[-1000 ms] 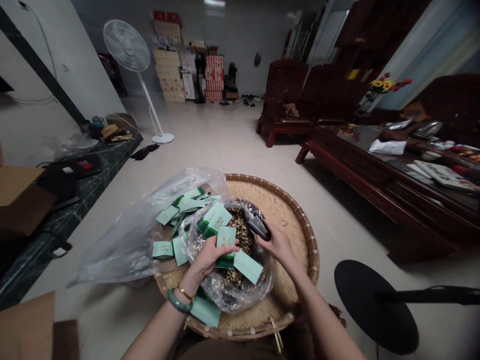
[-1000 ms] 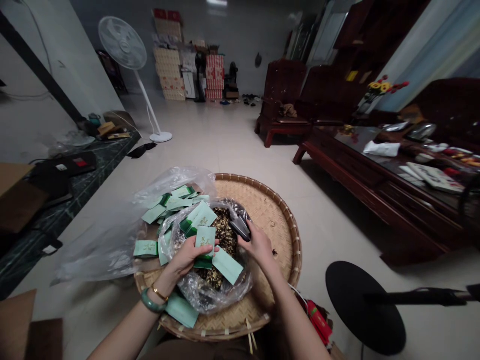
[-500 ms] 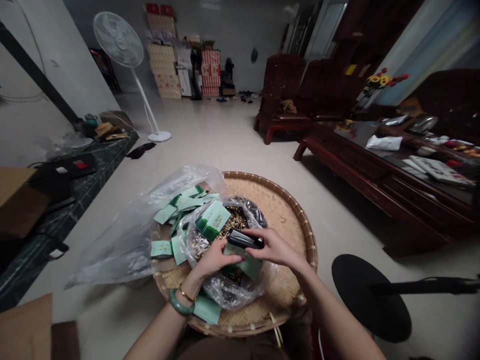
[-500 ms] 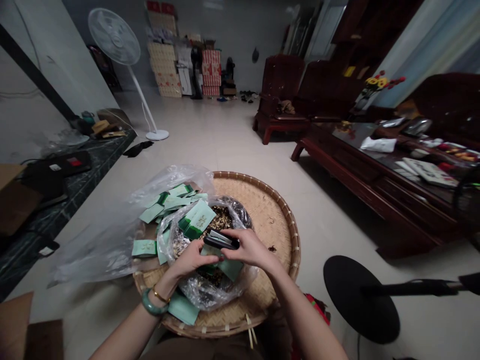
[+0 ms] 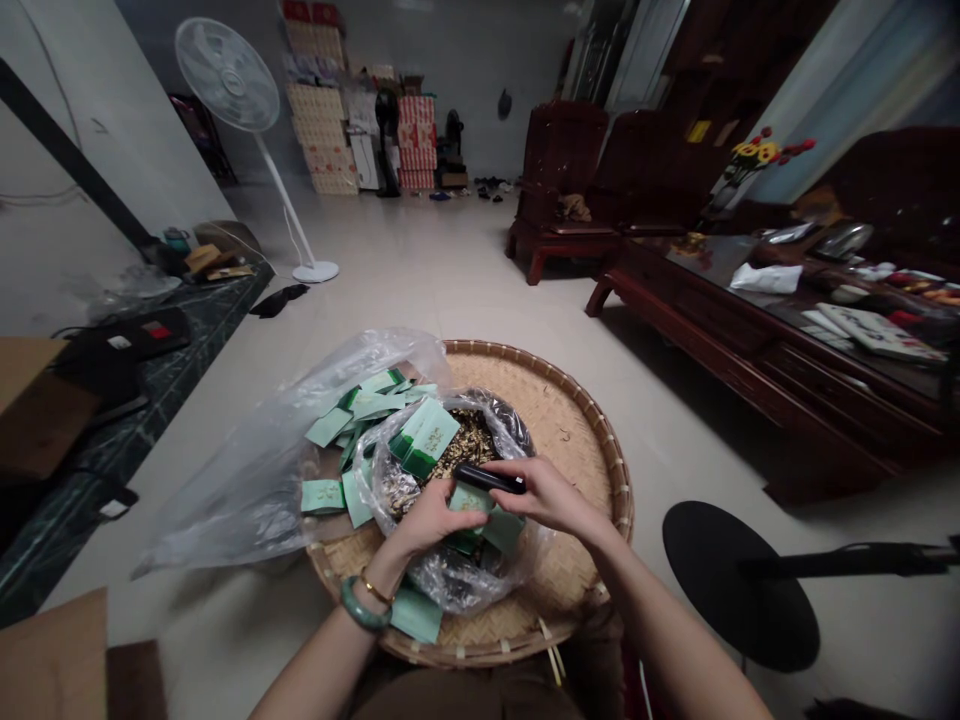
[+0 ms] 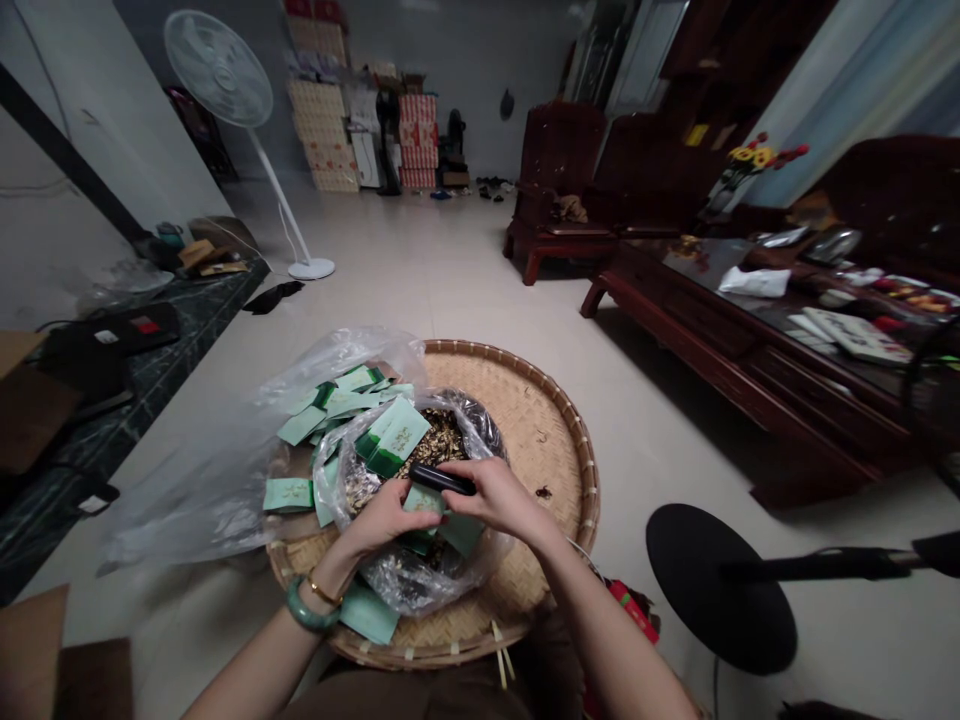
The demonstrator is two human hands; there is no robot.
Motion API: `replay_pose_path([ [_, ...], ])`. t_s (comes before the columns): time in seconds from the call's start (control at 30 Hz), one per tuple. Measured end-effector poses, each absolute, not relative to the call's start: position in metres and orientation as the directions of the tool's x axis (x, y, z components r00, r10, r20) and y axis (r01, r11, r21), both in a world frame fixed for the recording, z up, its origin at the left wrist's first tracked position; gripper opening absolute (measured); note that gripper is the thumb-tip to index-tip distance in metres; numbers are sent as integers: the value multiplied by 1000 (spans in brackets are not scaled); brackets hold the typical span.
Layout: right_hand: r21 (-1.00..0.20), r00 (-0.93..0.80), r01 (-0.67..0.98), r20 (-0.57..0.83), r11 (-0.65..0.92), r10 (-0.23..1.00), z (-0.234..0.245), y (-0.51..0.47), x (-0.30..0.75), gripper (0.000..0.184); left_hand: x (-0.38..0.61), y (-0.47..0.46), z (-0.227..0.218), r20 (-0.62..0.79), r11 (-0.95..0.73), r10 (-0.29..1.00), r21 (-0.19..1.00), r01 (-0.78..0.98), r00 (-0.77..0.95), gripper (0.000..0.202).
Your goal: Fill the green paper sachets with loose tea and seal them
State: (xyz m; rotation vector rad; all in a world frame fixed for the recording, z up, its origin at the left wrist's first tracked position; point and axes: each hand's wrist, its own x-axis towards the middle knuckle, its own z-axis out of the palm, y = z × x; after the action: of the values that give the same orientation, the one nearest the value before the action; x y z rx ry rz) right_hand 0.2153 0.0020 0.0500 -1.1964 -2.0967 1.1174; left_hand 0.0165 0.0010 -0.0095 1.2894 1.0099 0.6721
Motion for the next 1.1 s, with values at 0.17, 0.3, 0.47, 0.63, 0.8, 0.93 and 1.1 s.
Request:
replay_pose_path([
  [0.17,-884,-431,415,18,216,902,46,8,224,45,16,2,-7,-248,207,859,968,140,449,40],
  [0.3,-897,-326,422,-17,130,945,45,13,241,47,16,0,-2,-311,313,846,947,69,433,42],
  [0.47,-879,-409,442,-19,180,912,43,11,239,51,17,2,-1,-295,296,852,953,66,433,40],
  [0.63,-872,-457,446,-27,203,889,43,7,220,40,17,3,-8,-273,262,858,961,86,435,38],
  [0.8,-875,-479,440,-36,204,877,41,10,220,42,17,1,-9,-293,288,845,954,82,448,38],
  [0.93,-888,-458,422,-38,180,888,40,12,220,42,17,3,-10,-306,299,850,950,86,428,38],
  [1.1,-915,-448,380,-52,137,893,40,15,218,36,15,3,-9,-318,313,858,946,81,403,38],
])
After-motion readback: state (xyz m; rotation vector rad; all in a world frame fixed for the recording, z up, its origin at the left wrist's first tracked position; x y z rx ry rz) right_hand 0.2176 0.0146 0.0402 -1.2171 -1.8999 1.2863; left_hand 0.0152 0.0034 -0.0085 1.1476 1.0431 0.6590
